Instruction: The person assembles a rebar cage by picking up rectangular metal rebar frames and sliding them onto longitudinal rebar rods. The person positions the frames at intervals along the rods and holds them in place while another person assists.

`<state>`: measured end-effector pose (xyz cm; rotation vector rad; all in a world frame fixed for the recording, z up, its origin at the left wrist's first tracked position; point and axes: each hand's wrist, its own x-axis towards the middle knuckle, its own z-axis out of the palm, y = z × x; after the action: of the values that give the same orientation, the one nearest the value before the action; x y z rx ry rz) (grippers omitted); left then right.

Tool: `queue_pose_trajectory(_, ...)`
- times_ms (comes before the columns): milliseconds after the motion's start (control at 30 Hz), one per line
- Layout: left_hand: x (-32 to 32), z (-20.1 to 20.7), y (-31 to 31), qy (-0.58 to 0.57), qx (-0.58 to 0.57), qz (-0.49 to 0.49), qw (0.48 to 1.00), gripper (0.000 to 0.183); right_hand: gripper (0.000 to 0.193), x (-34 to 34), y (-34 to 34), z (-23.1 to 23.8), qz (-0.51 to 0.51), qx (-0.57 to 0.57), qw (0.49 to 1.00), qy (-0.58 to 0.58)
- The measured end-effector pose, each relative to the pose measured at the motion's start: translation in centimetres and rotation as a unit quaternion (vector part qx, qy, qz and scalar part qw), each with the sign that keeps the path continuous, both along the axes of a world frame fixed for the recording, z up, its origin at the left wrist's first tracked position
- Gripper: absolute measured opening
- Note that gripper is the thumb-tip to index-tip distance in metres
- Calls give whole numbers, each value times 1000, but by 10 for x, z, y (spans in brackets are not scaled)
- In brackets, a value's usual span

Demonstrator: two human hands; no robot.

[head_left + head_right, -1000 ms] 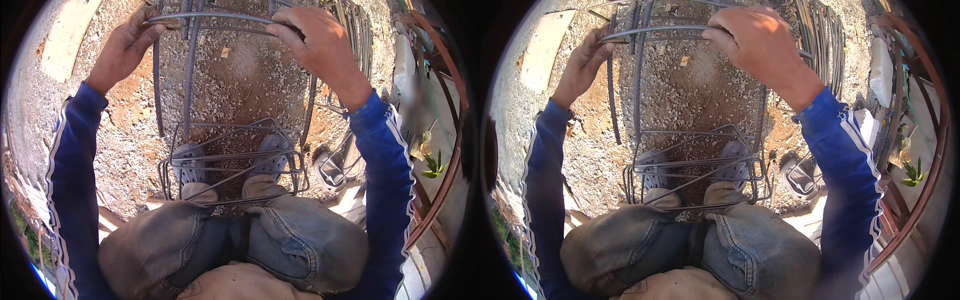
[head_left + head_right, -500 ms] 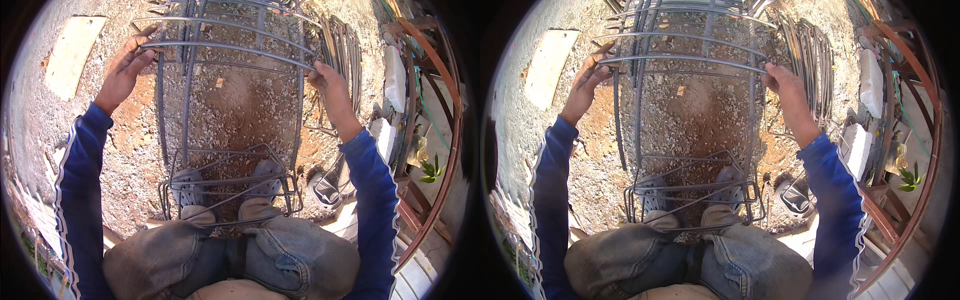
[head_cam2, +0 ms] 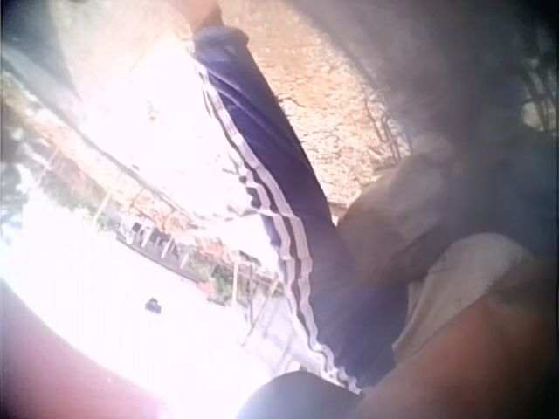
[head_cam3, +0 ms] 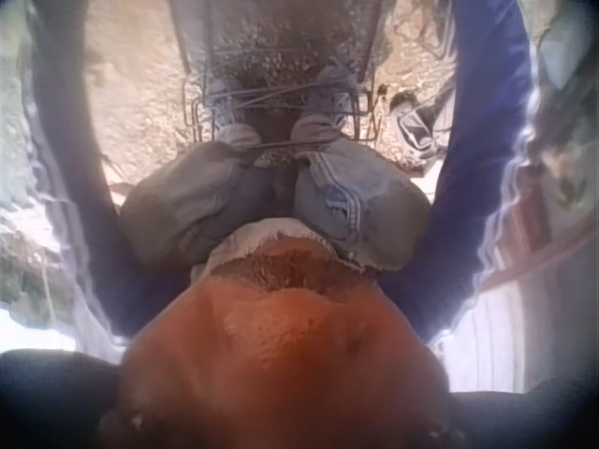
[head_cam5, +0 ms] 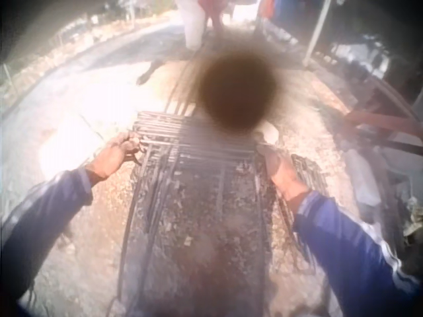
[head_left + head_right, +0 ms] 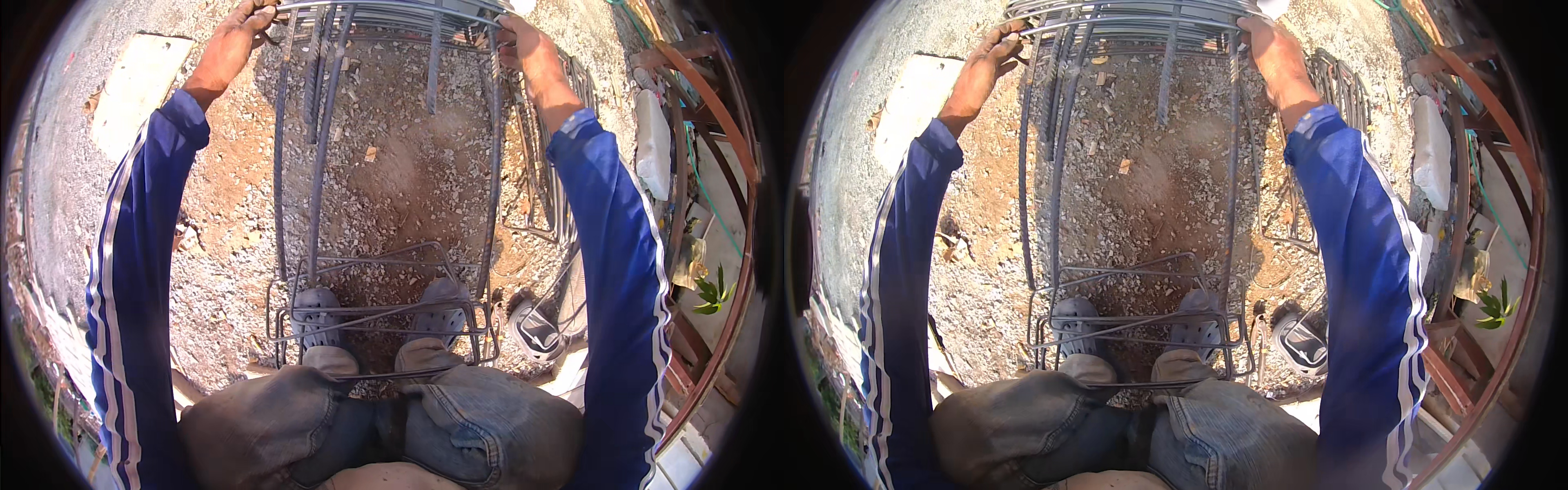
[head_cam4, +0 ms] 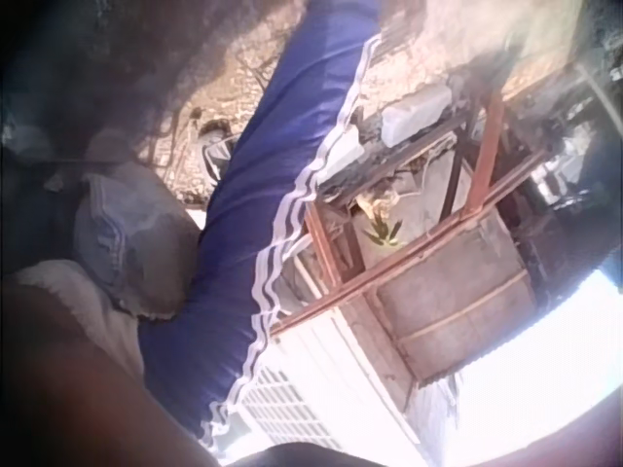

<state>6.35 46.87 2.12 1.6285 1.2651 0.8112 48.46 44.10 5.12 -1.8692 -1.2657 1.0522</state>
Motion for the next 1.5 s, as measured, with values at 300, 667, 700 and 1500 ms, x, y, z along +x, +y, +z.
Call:
queue_pose_trajectory(300,18,0,-50,9,158,85,984,63,38,29,-42,-40,-8,187,980,62)
queue_pose_trajectory(667,-62,-57,-318,317,-274,-125,900,46,48,12,-322,-57,253,-224,920,-199)
queue_pose_trajectory(700,-64,-55,-333,390,-297,-196,849,44,49,6,-332,-59,325,-186,891,-257)
queue_pose_trajectory(1500,-110,30,-386,-60,-505,-12,861,50,22,-20,-373,22,268,-340,900,40)
